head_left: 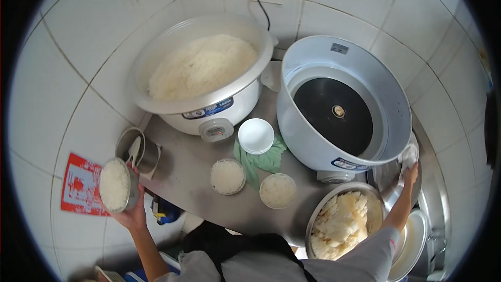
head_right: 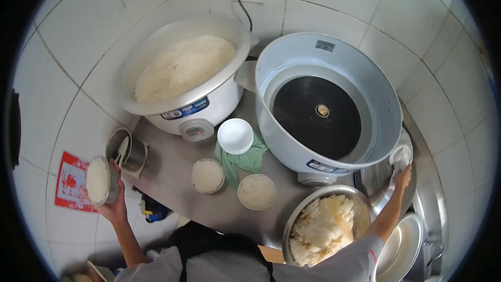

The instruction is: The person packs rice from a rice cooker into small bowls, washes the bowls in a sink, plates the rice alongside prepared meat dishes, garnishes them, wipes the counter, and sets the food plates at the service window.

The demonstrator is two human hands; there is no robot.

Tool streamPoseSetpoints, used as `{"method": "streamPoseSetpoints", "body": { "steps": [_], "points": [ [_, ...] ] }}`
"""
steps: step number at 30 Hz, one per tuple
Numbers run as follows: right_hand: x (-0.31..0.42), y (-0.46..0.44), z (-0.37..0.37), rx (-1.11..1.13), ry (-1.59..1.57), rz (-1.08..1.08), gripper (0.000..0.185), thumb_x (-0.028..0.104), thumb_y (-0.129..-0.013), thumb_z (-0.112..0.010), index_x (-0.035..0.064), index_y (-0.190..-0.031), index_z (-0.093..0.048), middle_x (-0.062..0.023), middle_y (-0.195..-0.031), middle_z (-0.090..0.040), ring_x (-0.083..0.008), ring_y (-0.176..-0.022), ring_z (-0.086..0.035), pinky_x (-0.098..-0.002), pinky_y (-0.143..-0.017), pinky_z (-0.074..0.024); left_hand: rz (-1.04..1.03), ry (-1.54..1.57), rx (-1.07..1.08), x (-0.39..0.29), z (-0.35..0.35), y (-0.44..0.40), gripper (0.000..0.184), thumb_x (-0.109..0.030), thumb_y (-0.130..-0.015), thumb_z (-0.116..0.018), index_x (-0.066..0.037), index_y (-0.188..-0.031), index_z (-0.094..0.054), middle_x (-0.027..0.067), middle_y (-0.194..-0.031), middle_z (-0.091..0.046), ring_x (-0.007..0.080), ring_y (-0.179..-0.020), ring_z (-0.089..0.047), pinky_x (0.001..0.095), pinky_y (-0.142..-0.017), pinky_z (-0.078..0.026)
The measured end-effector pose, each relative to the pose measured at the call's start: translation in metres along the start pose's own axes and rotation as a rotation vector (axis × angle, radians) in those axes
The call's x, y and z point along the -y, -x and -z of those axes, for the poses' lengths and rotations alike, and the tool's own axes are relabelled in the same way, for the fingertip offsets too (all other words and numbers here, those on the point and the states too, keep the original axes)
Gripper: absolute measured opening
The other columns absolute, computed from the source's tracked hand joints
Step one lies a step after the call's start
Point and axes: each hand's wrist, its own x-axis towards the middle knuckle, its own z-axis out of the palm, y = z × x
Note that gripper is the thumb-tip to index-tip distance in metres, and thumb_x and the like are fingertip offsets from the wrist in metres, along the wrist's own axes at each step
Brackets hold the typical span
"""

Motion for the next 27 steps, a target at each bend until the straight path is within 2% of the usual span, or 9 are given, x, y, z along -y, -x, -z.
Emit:
{"method": "streamPoseSetpoints", "body": {
  "steps": [2,6,10,12,14,18,23,25,27],
  "points": [
    [0.003,0.002,0.020,-0.047,0.029,-0.134,0.050,0.018,-0.075,-0.054,0.0144,-0.122,-0.039,-0.0165,-0.111,-0.051,-0.0360,-0.103,-0.050,-0.0506,-0.083,-0.0411,0.033,0.020,-0.026,0.003,0.005,0.001,0.077,-0.061,-0.078,-0.040,-0.011,-0.135,-0.022,0.0212,-0.136,-0.024,0.0380,-0.123,-0.027,0.0526,-0.086,-0.040],
    [-0.078,-0.043,0.068,-0.102,-0.122,-0.008,0.052,0.019,-0.080,-0.046,0.0107,-0.129,-0.033,-0.0175,-0.111,-0.053,-0.0358,-0.096,-0.054,-0.0448,-0.082,-0.0429,0.112,0.061,0.076,0.010,0.018,-0.006,0.077,-0.062,-0.078,-0.039,-0.013,-0.135,-0.020,0.0223,-0.137,-0.018,0.0398,-0.123,-0.023,0.0568,-0.087,-0.037],
    [-0.150,-0.071,0.156,-0.423,-0.080,0.291,0.053,0.020,-0.084,-0.045,0.0015,-0.131,-0.029,-0.0224,-0.123,-0.043,-0.0326,-0.111,-0.045,-0.0372,-0.091,-0.0349,0.260,0.233,0.171,0.021,0.043,-0.012,0.080,-0.063,-0.076,-0.042,-0.015,-0.135,-0.019,0.0228,-0.137,-0.015,0.0446,-0.123,-0.020,0.0650,-0.088,-0.031],
    [-0.136,-0.057,0.223,-0.342,-0.203,0.394,0.052,0.019,-0.085,-0.044,-0.0008,-0.130,-0.027,-0.0230,-0.125,-0.040,-0.0305,-0.114,-0.041,-0.0352,-0.093,-0.0317,0.337,0.313,0.198,0.028,0.057,-0.015,0.082,-0.063,-0.075,-0.044,-0.015,-0.136,-0.018,0.0235,-0.137,-0.014,0.0464,-0.123,-0.020,0.0667,-0.087,-0.030],
    [-0.088,-0.027,0.287,-0.268,-0.264,0.454,0.052,0.021,-0.087,-0.043,-0.0012,-0.131,-0.027,-0.0229,-0.126,-0.040,-0.0318,-0.114,-0.041,-0.0362,-0.094,-0.0315,0.400,0.373,0.215,0.037,0.073,-0.018,0.083,-0.063,-0.074,-0.047,-0.015,-0.136,-0.018,0.0240,-0.138,-0.012,0.0483,-0.122,-0.019,0.0682,-0.087,-0.029],
    [0.021,-0.012,0.346,-0.428,-0.023,0.695,0.048,0.025,-0.090,-0.039,0.0030,-0.131,-0.029,-0.0199,-0.131,-0.034,-0.0324,-0.121,-0.034,-0.0379,-0.098,-0.0286,0.493,0.451,0.233,0.048,0.092,-0.030,0.086,-0.062,-0.071,-0.050,-0.015,-0.136,-0.018,0.0244,-0.139,-0.008,0.0512,-0.121,-0.019,0.0703,-0.084,-0.029],
    [0.343,0.147,0.361,-0.245,-0.430,0.969,0.048,0.013,-0.090,-0.041,0.0077,-0.134,-0.025,-0.0164,-0.126,-0.044,-0.0293,-0.115,-0.043,-0.0352,-0.096,-0.0332,0.565,0.498,0.255,0.049,0.104,-0.041,0.087,-0.067,-0.070,-0.046,-0.015,-0.135,-0.022,0.0249,-0.138,-0.011,0.0507,-0.121,-0.020,0.0700,-0.082,-0.031],
    [0.453,0.213,0.364,-0.159,-0.451,1.185,0.052,0.014,-0.088,-0.044,0.0052,-0.134,-0.022,-0.0205,-0.117,-0.049,-0.0326,-0.108,-0.048,-0.0380,-0.091,-0.0367,0.579,0.502,0.227,0.046,0.115,-0.041,0.085,-0.066,-0.072,-0.047,-0.015,-0.135,-0.020,0.0256,-0.139,-0.009,0.0496,-0.120,-0.024,0.0680,-0.084,-0.032],
    [0.555,0.240,0.325,-0.341,-0.483,1.349,0.053,0.014,-0.086,-0.046,0.0024,-0.132,-0.023,-0.0232,-0.109,-0.051,-0.0365,-0.101,-0.049,-0.0399,-0.087,-0.0385,0.607,0.547,0.193,0.042,0.123,-0.036,0.084,-0.065,-0.073,-0.046,-0.016,-0.135,-0.020,0.0255,-0.139,-0.009,0.0494,-0.119,-0.025,0.0670,-0.085,-0.032]
  ]
}}
